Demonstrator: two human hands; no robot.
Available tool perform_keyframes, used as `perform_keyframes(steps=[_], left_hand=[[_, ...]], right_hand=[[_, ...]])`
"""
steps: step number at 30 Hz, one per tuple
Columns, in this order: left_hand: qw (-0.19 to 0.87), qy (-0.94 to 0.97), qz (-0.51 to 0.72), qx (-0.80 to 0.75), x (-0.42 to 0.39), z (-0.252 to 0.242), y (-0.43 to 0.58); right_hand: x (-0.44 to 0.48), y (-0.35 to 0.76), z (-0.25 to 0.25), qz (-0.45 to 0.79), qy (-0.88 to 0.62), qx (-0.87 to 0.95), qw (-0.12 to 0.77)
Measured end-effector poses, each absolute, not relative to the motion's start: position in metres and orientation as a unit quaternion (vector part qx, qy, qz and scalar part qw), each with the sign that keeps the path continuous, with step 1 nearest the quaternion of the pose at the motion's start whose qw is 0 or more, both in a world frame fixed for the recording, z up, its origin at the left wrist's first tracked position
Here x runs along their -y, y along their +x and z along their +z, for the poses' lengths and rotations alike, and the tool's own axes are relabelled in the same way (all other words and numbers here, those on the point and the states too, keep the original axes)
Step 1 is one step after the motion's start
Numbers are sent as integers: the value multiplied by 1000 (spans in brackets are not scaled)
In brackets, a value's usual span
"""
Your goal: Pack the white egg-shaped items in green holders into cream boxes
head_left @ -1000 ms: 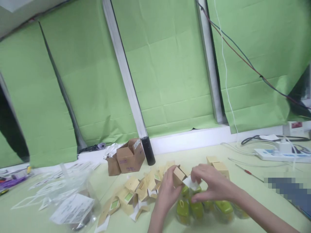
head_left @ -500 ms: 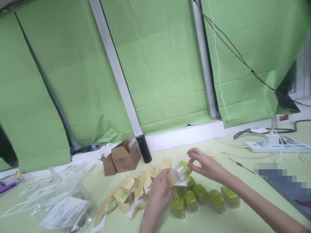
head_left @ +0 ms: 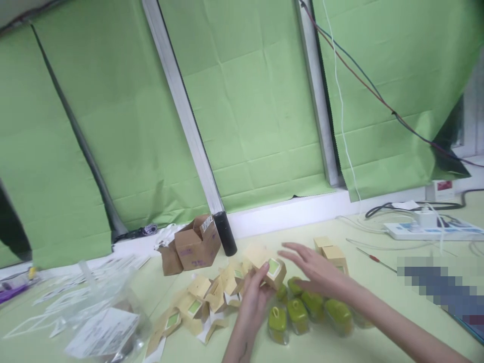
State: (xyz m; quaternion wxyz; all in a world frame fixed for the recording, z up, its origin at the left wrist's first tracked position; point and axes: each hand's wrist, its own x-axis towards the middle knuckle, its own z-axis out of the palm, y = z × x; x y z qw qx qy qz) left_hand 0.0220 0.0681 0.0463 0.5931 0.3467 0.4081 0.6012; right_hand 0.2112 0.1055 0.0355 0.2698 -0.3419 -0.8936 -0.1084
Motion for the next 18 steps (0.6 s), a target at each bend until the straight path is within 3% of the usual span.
perform_keyframes(steps=[6, 18], left_hand=[[660, 281, 581, -385, -84, 52, 29], [634, 263, 623, -375, -115, 56, 29]], right_hand=[[-112, 183, 30, -233, -234, 885, 328], [-143, 185, 26, -348, -199, 846, 352]])
